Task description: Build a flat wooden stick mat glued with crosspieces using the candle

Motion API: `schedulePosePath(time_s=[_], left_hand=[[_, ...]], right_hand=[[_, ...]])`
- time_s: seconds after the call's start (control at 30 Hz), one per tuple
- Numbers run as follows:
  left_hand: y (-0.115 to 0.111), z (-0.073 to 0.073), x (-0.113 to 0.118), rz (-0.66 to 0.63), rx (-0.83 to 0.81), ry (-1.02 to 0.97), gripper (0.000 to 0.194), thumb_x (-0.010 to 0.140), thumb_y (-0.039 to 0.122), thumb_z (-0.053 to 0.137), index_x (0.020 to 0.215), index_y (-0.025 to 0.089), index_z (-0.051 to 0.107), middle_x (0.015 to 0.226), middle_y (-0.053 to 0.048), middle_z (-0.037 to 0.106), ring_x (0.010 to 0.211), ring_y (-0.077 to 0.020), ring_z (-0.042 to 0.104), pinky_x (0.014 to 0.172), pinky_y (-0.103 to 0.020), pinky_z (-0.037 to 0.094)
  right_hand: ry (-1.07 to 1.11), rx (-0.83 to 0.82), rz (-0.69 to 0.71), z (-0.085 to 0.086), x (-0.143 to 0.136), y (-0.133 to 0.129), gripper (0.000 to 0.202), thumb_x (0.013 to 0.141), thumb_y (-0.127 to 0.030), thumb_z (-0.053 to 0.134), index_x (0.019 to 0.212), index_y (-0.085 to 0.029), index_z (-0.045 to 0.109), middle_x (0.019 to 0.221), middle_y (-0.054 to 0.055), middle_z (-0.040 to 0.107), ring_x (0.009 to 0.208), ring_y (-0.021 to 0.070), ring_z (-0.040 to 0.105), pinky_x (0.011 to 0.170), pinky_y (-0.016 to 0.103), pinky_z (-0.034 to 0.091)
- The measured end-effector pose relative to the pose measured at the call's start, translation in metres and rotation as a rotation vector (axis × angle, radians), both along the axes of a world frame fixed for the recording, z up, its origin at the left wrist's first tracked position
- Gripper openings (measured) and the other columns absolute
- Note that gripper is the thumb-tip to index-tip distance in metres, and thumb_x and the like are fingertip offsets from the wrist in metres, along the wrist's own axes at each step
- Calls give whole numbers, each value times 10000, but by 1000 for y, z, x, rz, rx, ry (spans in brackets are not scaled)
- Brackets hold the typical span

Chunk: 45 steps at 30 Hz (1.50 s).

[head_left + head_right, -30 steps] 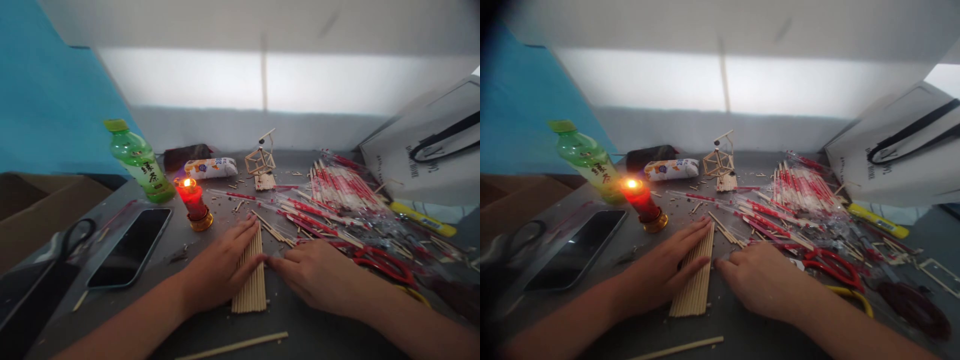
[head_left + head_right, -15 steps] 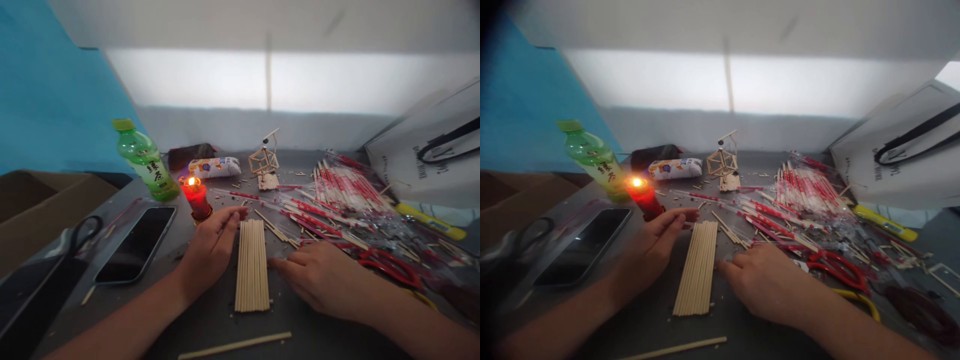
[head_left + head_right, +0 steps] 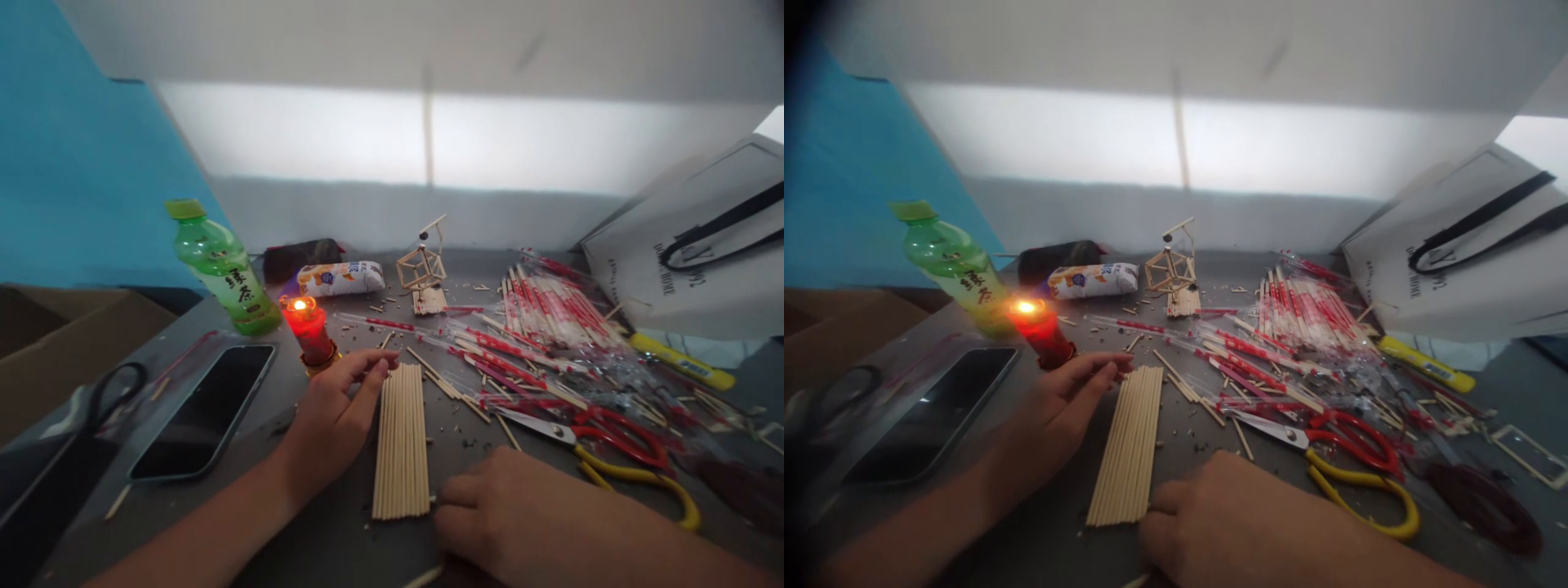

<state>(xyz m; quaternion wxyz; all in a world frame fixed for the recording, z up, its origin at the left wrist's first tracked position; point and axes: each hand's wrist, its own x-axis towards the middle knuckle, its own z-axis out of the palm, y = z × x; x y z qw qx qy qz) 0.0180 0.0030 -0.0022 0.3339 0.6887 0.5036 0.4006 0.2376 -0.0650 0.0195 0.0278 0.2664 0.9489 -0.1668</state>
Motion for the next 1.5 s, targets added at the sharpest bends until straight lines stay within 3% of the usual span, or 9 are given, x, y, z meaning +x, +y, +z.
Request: schedulePosePath(time_s=[0.2, 0.3, 0.43, 0.6, 0.8, 0.93, 1.1, 1.3, 1.5], left_hand=[[1, 3, 2, 20, -68, -110, 233, 970, 368, 571, 1059, 235, 741, 1007, -29, 758, 976, -243, 678, 920, -387, 506], [4, 6, 2, 5, -125, -192, 291, 973, 404, 534, 1018, 199, 735, 898, -48, 755, 821, -224, 692, 756, -349, 556], [7, 9, 0, -118, -368, -491, 469, 991, 512, 416, 987, 157, 722, 746, -63, 737, 526, -186, 665, 420, -273, 486], [5, 8, 1, -217, -443, -729, 277, 930, 443, 649, 932, 179, 733, 763, -35, 749, 594, -156, 710, 520, -237, 556], [-1, 16, 3, -70, -205, -563, 108, 939, 319, 691, 928, 214, 709, 768, 41, 694, 537, -64, 620, 538, -156, 519], [-1, 23, 2, 98, -155, -411, 244, 955, 408, 636, 1125, 234, 650, 613, 91, 558, 406, -55, 482, 384, -136, 393], [5, 15, 3, 85, -184, -140, 338, 943, 469, 600, 1171, 230, 531, 530, 124, 481, 339, -97, 461, 327, -173, 348], [11, 12, -3, 74, -88, 58, 242, 878, 429, 672, 964, 204, 689, 578, 54, 593, 476, -159, 583, 458, -247, 435], [15, 6, -8, 50, 10, 206, 274, 891, 375, 633, 1079, 208, 743, 794, -20, 738, 613, -198, 665, 600, -317, 516]], right_hand=[[75, -136, -140, 9, 13, 5, 50, 845, -208, 682, 868, -219, 640, 814, -55, 690, 665, 106, 622, 577, 233, 376], [134, -168, -247, 17, 24, 10, 134, 784, -149, 653, 885, -236, 640, 787, -60, 675, 648, 104, 601, 586, 215, 378], [216, -220, -382, 19, 36, 21, 98, 850, -152, 614, 922, -218, 615, 787, -34, 679, 648, 111, 578, 575, 212, 378], [449, -355, -547, 13, 39, 31, 88, 958, -202, 545, 1036, -208, 587, 757, -27, 676, 631, 118, 584, 545, 203, 405], [344, -189, -422, 9, 49, 39, 232, 888, -138, 633, 1098, -228, 676, 887, -1, 725, 770, 138, 653, 663, 219, 459], [162, 117, -505, -3, 55, 48, 164, 967, -158, 538, 963, -198, 697, 887, 33, 700, 784, 159, 642, 699, 260, 446], [77, 237, -561, -14, 44, 47, 104, 951, -219, 572, 901, -183, 656, 892, 52, 676, 804, 196, 627, 678, 291, 396], [-6, 335, -614, -16, 34, 40, 85, 880, -131, 542, 873, -182, 610, 835, 47, 652, 735, 192, 605, 620, 291, 344], [-24, 361, -654, -20, 33, 39, 139, 865, -92, 506, 949, -160, 594, 873, 70, 641, 767, 222, 620, 653, 320, 410]])
